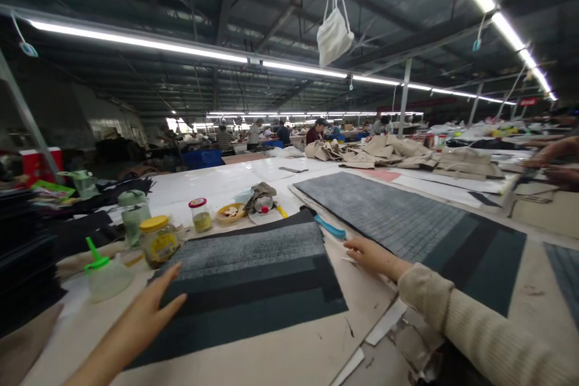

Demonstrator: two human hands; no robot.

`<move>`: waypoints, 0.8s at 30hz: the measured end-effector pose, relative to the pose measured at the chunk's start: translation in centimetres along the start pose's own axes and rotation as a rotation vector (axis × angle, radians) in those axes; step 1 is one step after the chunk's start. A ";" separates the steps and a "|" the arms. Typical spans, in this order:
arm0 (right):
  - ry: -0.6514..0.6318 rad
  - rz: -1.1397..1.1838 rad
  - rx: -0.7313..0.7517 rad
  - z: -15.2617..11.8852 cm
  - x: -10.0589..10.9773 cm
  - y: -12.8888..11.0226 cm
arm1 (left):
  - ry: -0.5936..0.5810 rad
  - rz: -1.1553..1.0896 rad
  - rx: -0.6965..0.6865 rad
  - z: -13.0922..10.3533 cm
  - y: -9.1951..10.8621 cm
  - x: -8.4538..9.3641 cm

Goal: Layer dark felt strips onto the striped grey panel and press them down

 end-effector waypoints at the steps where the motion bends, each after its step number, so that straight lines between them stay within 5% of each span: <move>1: -0.014 -0.040 0.011 -0.3 -0.5 0.2 | -0.076 -0.050 -0.060 -0.4 1.7 -1.8; 7: -0.036 -0.234 0.036 -1.5 -2.0 -0.3 | -0.393 -0.299 -0.365 -1.5 17.2 -8.3; 10: -0.038 -0.276 0.035 -1.0 -2.0 0.3 | -0.416 -0.349 -0.437 -1.8 21.4 -10.4; 16: -0.045 0.074 -0.121 3.8 -0.8 0.1 | -0.374 -0.343 -0.417 -3.0 22.2 -12.8; 20: -0.190 0.402 -0.138 9.0 -1.7 -5.3 | -0.410 -0.376 -0.410 -2.8 21.5 -14.2; 24: -0.279 0.425 -0.069 15.2 -4.6 -11.8 | -0.475 -0.376 -0.395 -2.2 21.0 -16.7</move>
Point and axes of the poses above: each hand's wrist, its own z-axis towards the middle knuckle, its own x-axis out of the back of the hand, y = z × x, the point moved 2 cm from there along z, towards the middle knuckle, and after that the axes turned 2 degrees about -z, right-handed, at the moved point
